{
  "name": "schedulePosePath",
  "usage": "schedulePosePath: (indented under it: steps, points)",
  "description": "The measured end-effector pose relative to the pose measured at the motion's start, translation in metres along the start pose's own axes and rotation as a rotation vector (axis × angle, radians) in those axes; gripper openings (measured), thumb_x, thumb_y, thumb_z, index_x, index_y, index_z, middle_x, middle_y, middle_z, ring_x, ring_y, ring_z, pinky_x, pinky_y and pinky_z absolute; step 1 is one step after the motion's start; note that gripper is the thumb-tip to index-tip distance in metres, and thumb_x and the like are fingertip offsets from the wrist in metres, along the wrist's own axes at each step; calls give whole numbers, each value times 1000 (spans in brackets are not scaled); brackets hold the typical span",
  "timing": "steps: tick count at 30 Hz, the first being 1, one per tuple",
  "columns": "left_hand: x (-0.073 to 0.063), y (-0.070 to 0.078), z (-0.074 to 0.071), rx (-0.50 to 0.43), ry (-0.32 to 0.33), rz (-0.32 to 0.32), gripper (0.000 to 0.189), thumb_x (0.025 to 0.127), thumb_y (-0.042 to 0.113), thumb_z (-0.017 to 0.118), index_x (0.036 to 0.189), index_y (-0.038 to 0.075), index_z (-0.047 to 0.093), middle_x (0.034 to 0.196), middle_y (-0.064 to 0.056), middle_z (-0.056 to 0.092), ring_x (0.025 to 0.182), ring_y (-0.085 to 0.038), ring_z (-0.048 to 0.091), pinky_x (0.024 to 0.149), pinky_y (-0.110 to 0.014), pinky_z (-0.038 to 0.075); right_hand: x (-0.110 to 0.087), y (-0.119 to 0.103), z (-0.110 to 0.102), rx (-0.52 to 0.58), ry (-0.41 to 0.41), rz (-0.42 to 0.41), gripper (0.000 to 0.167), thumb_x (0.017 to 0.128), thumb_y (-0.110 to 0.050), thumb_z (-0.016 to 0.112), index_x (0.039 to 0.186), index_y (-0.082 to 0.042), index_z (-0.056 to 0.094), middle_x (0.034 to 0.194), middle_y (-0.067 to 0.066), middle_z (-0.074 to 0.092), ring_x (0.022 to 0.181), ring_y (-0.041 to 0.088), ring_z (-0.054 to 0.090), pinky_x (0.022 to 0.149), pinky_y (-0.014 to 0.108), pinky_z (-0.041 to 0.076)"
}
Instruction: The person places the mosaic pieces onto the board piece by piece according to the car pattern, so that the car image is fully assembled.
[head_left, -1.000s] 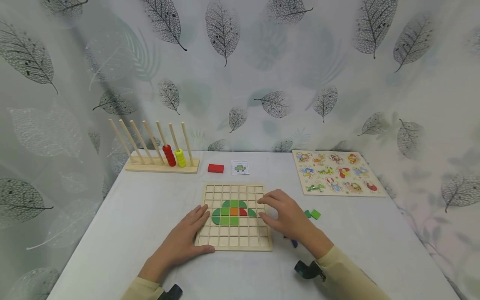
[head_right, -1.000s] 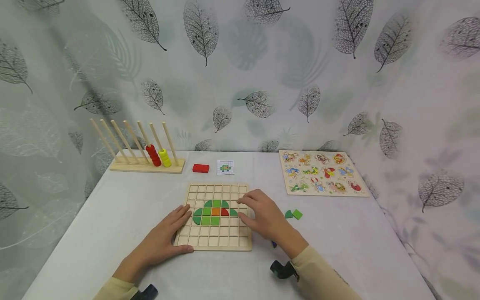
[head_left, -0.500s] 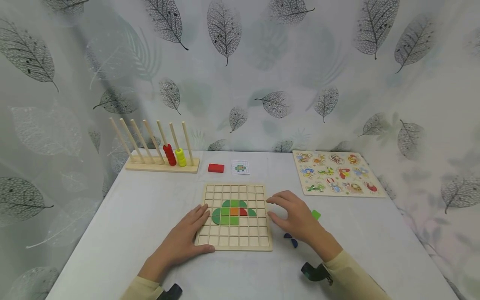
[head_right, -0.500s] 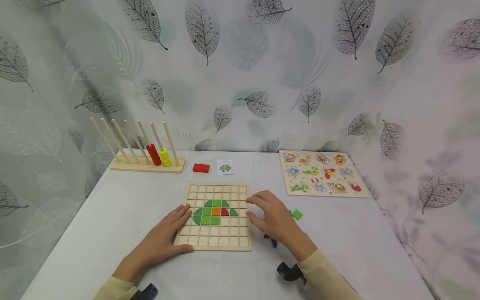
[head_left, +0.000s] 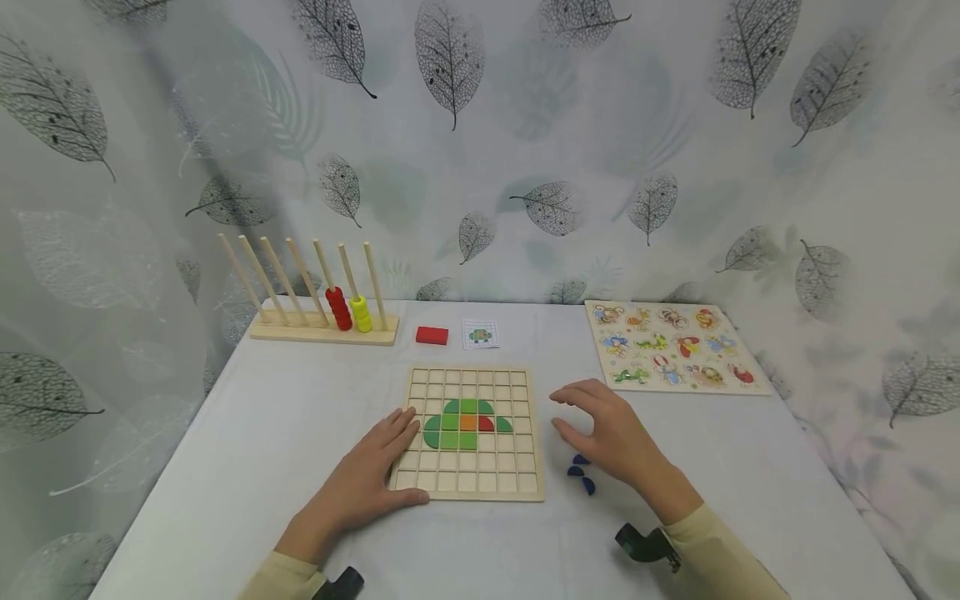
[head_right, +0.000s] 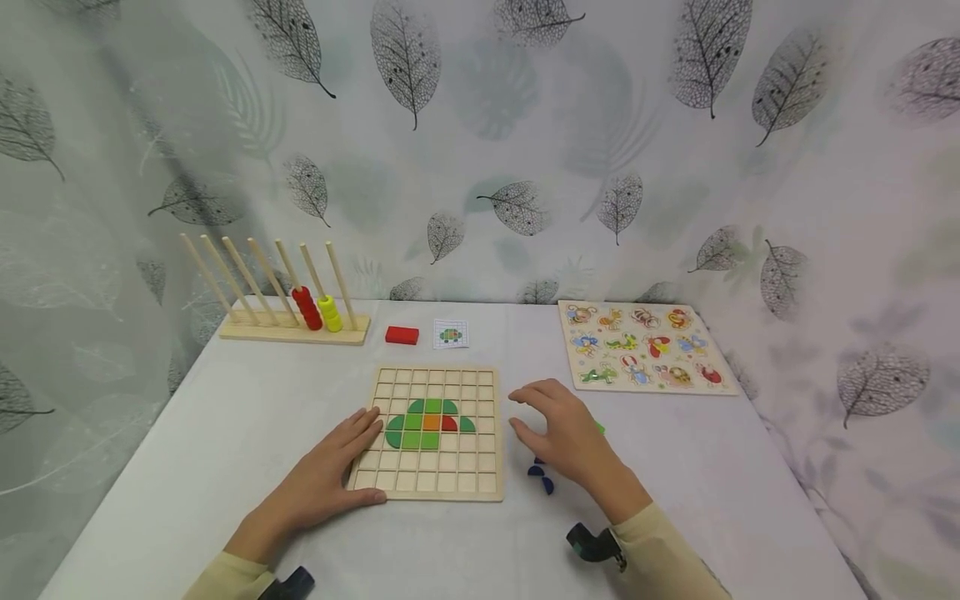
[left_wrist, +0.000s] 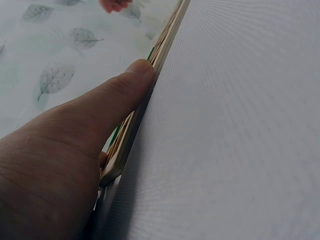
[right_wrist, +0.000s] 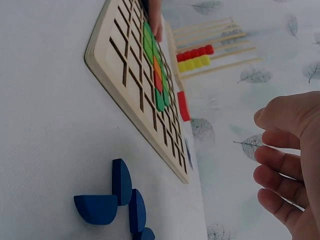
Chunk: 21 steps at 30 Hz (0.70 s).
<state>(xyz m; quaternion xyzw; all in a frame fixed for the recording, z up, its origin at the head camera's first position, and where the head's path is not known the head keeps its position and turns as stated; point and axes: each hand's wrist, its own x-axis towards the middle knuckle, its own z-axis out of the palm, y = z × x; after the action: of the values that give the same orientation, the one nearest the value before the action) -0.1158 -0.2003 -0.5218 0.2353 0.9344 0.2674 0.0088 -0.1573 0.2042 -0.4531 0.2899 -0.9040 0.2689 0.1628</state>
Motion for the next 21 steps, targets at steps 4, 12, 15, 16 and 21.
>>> schedulePosePath:
  steps: [4, 12, 15, 16, 21]
  points:
    - [0, 0, -1, 1, -15, -9, 112, 86, 76, 77, 168, 9, 42, 177, -4, 29, 163, -32, 23, 125, -59, 31, -3, 4, -4, -10, 6, 14, 35, 89, -15, 92, 120, -14, 78, 121, -3, 72, 114, 18, 69, 93, 43, 62]
    - [-1, 2, -3, -7, -31, -27, 113, 84, 76, 78, 169, 11, 40, 178, -2, 27, 164, -29, 20, 127, -58, 29, -15, 13, -11, -37, 37, 68, 35, 88, -12, 91, 121, -13, 78, 121, -3, 73, 113, 19, 68, 88, 45, 62]
    - [0, 3, -4, -8, -33, -31, 113, 84, 76, 78, 169, 11, 40, 178, -2, 26, 164, -29, 20, 127, -57, 29, -19, 14, -14, -42, 46, 98, 35, 88, -9, 90, 121, -12, 78, 121, -2, 73, 113, 21, 68, 88, 47, 62]
    - [0, 3, -4, -9, -35, -34, 113, 84, 75, 79, 169, 11, 40, 178, -2, 26, 164, -29, 20, 127, -57, 29, -21, 15, -15, -44, 48, 107, 35, 88, -9, 90, 121, -12, 79, 120, -1, 73, 113, 21, 68, 89, 47, 62]
    - [0, 3, -4, -11, -37, -37, 114, 84, 75, 79, 169, 11, 40, 178, -2, 27, 164, -29, 21, 127, -57, 29, -25, 19, -22, -48, 64, 129, 35, 87, -6, 90, 121, -10, 79, 120, 0, 73, 114, 23, 68, 92, 49, 61]
